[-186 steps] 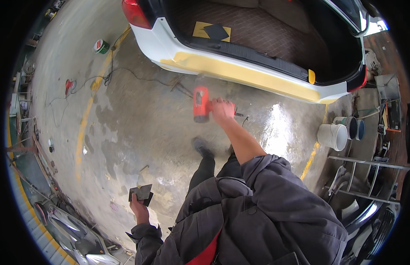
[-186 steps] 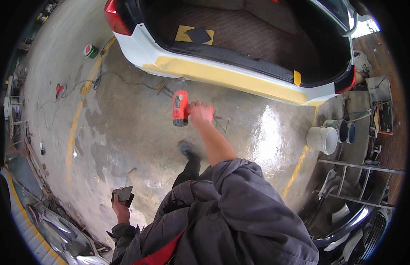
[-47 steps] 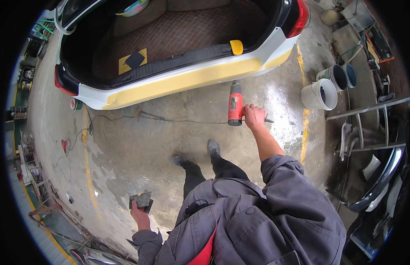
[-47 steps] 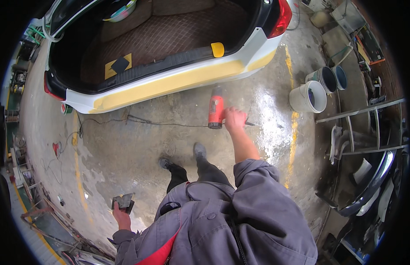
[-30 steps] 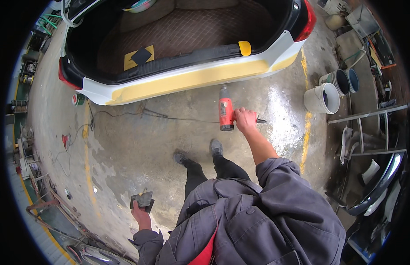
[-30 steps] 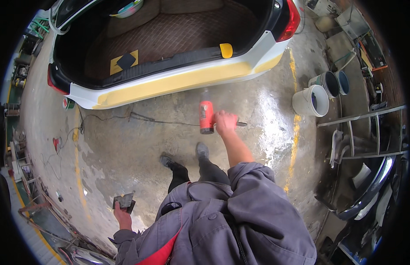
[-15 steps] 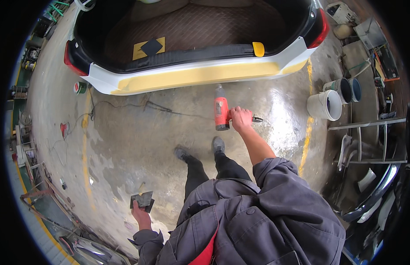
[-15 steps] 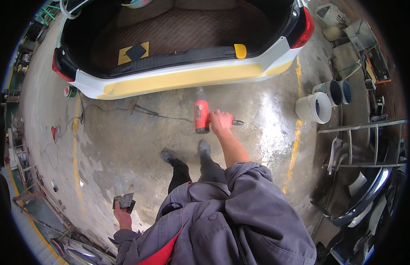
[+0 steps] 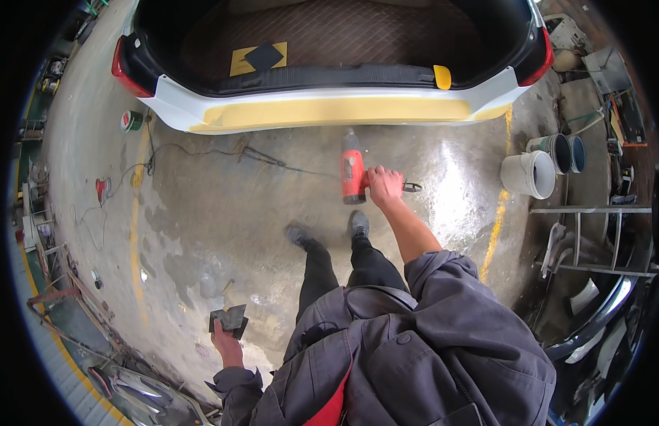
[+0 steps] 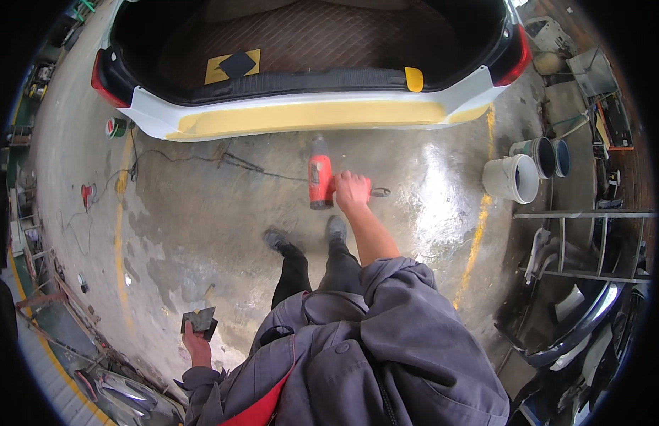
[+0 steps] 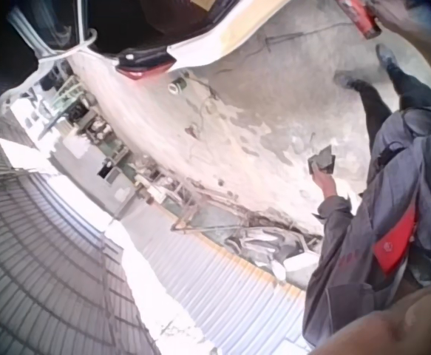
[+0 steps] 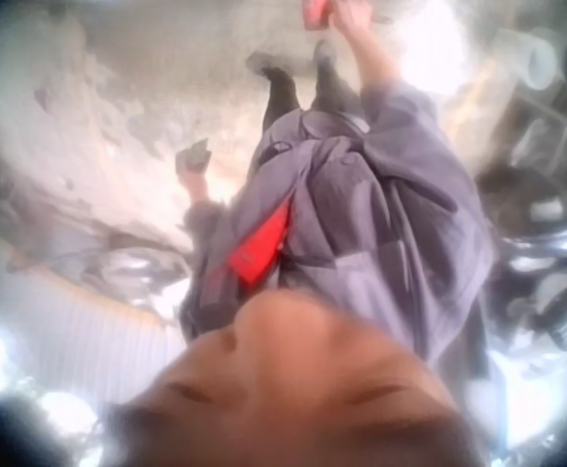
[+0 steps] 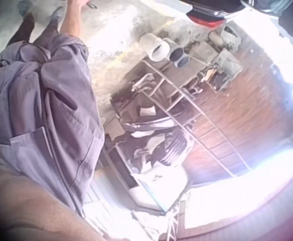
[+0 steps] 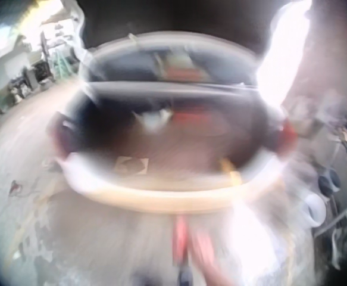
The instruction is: The person sits on the floor and handles a sanding block, then stands and uses a red heat gun to apply heat to the rear bumper of a white car. The person moves along the bumper, directing the heat gun at various sections.
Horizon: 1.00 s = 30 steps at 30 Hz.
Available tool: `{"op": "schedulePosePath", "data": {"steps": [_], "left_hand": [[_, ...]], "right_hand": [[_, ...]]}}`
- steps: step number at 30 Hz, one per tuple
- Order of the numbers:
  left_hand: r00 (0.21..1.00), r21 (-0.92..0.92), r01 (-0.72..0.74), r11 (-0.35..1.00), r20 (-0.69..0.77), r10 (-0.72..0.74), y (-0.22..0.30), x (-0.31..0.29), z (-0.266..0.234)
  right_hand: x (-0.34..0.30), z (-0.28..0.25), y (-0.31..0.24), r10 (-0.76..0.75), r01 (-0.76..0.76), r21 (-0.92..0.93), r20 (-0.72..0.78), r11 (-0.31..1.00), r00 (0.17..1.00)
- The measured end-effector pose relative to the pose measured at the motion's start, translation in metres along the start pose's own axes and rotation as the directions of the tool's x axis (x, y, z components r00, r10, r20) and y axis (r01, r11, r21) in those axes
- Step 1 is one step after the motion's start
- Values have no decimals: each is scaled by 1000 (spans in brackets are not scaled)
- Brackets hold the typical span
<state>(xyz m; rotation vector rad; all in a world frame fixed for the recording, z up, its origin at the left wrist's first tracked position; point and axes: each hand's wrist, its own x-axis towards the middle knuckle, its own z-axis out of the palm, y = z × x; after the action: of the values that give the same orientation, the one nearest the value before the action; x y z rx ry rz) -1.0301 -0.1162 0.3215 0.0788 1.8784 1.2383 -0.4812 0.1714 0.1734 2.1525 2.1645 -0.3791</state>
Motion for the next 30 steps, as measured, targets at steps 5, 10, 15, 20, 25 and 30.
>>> {"op": "schedulePosePath", "data": {"steps": [5,10,15,20,25,30], "left_hand": [[1000,2,-2,1000,7,2,9,21,-20],[1000,-10,13,1000,-6,-13,21,35,-29],[998,-25,6,1000,-61,-7,29,47,-44],[998,-1,-17,1000,-68,17,32,63,-71],[996,-5,-21,1000,-82,20,35,79,-98],[998,-29,-22,999,-67,20,38,87,-112]], "right_hand": [[9,3,-31,-18,18,1,-3,1000,1000],[18,8,-61,-27,27,0,-10,1000,1000],[28,12,-92,-55,55,-13,-9,998,998],[36,22,-122,-70,70,-1,-38,998,997],[46,29,-155,-72,73,20,-35,997,997],[56,31,-184,-109,111,28,-42,993,993]]}}
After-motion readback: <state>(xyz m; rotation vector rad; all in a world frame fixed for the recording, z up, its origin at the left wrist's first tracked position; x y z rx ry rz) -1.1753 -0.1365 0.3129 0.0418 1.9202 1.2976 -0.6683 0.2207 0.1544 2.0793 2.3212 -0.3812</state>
